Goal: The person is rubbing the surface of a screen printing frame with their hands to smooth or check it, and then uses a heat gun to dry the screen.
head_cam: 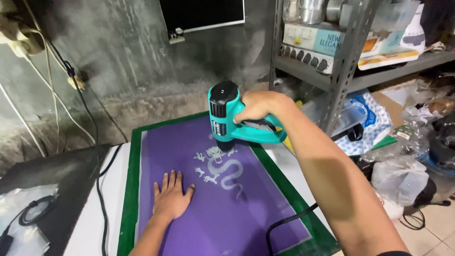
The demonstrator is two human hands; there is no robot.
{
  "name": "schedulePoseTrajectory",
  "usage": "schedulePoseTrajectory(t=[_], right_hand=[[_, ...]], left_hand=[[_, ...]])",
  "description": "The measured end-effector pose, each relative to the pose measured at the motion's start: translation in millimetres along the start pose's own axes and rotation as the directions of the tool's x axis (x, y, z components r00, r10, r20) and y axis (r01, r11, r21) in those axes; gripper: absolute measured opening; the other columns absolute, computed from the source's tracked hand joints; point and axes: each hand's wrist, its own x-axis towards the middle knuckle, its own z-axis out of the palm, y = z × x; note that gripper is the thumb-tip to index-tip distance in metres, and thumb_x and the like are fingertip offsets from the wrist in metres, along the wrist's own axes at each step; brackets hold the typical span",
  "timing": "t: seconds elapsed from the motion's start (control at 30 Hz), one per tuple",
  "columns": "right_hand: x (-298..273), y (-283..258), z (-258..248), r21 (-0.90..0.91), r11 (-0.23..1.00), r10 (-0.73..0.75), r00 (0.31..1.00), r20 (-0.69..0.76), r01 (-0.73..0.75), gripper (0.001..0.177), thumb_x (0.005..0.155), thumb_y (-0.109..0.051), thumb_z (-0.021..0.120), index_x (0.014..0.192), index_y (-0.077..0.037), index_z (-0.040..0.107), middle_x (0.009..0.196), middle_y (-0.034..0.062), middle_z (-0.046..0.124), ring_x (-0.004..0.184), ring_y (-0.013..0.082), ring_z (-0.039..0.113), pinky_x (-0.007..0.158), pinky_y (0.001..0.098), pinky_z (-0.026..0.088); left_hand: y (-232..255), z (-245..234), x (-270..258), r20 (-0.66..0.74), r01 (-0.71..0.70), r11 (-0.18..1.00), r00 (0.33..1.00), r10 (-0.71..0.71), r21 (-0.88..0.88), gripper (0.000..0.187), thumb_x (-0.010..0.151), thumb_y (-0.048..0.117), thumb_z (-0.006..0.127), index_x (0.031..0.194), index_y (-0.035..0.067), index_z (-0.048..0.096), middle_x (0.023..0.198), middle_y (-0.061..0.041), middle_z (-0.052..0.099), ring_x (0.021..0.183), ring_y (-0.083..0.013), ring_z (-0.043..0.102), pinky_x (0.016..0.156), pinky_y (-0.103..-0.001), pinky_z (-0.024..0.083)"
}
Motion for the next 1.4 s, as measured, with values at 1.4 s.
schedulePoseTrajectory(t=[1.4], right_hand=[[9,-38,-5,0.092,0.994,-0.058,0.998,-0.030,0.061,0.055,0.093,-0.061,0.059,0.110,-0.009,0.065,0.104,0.0074,0.068,0.092,0.0257,0.063,0.082,0.0377,0.048]], left_hand=[[-21,8,23,-0.060,-0.100,0.993,0.994,0.096,-0.066,0.066,0.101,0.050,0.034,0.163,0.032,0.023,0.171,-0.007,0.012,0.161,-0.0256,0.004,0.127,-0.060,-0.003]])
